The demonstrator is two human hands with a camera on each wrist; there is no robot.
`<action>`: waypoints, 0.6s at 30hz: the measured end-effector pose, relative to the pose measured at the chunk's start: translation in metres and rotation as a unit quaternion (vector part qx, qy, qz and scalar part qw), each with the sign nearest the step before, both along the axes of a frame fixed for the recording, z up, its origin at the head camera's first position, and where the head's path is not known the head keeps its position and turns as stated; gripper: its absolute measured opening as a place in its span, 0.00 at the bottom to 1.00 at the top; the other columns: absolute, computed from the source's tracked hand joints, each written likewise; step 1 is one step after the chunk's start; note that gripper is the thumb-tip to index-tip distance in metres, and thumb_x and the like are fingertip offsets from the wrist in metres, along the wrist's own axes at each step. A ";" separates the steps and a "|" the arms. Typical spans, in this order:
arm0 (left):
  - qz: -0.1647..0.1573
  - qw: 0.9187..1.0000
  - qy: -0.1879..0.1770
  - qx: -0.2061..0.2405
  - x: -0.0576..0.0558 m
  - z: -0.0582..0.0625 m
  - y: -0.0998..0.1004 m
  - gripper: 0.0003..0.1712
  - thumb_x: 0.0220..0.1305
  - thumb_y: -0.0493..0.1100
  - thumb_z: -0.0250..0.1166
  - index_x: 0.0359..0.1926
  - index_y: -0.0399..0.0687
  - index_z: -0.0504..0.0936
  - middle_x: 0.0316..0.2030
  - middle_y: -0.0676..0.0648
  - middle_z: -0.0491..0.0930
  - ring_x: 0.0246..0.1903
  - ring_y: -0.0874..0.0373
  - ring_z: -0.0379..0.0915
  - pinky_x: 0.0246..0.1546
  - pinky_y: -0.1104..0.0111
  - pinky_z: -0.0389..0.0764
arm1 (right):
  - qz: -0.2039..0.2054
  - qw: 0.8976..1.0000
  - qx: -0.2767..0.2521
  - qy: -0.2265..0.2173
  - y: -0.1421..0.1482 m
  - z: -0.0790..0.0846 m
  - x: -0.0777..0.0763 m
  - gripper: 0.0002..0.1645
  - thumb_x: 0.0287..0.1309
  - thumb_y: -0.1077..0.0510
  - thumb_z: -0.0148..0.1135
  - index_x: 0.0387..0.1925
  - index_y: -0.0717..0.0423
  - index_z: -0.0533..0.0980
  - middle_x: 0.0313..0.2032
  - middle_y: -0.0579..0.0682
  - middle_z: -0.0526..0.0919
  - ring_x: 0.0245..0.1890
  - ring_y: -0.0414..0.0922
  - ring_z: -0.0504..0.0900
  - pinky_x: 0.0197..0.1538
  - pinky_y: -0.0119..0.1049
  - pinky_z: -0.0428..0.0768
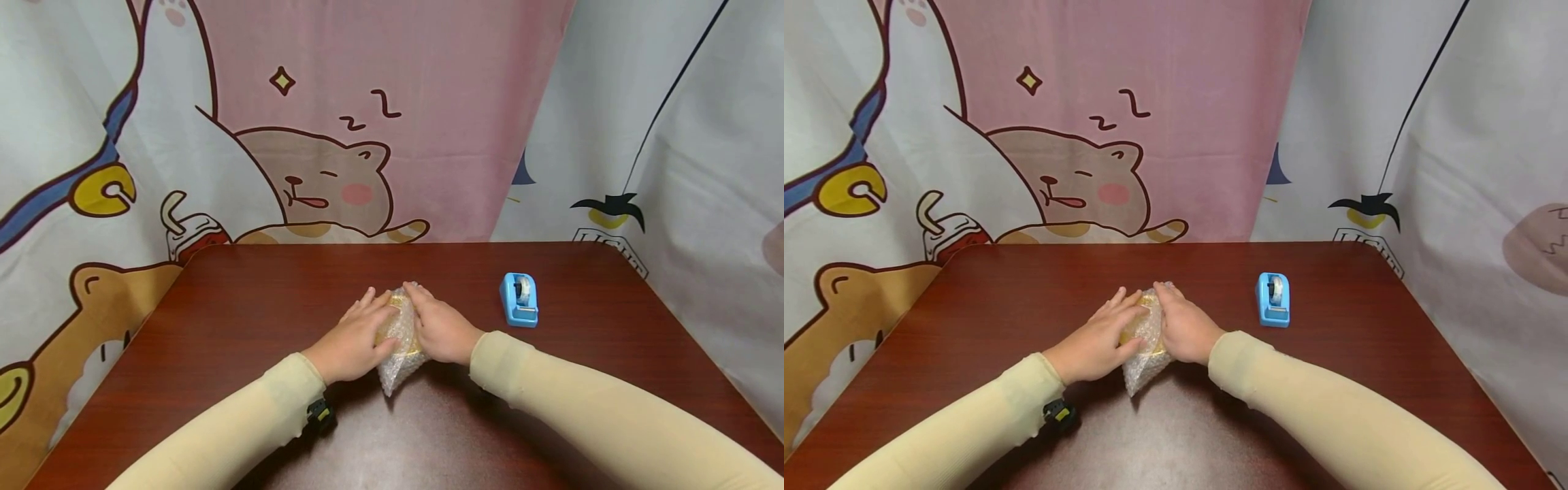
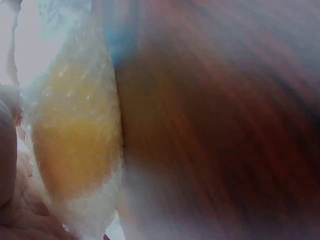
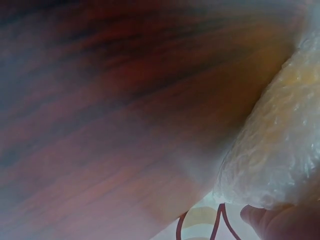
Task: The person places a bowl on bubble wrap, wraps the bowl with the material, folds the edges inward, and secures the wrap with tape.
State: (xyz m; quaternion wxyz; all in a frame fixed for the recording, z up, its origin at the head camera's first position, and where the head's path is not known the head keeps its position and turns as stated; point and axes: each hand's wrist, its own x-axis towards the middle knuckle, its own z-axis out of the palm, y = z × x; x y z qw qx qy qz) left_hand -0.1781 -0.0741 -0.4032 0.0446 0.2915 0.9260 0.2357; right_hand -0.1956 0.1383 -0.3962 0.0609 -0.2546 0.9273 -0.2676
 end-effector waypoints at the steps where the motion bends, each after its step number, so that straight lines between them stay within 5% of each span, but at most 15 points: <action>1: 0.001 1.000 -0.002 -0.002 0.000 0.000 0.000 0.34 0.78 0.55 0.59 0.76 0.43 0.70 0.82 0.38 0.54 0.83 0.34 0.41 0.81 0.40 0.49 | 0.000 1.000 -0.002 0.000 0.000 0.000 0.000 0.36 0.75 0.66 0.42 0.81 0.70 0.51 0.80 0.69 0.57 0.82 0.62 0.55 0.81 0.56 0.59; 18: 0.006 0.999 -0.011 -0.047 -0.003 0.001 0.004 0.35 0.79 0.57 0.55 0.78 0.46 0.67 0.84 0.40 0.49 0.84 0.37 0.37 0.82 0.41 0.49 | -0.001 1.000 -0.005 0.007 -0.001 -0.002 -0.002 0.33 0.80 0.61 0.44 0.79 0.69 0.57 0.79 0.67 0.59 0.82 0.61 0.55 0.82 0.56 0.56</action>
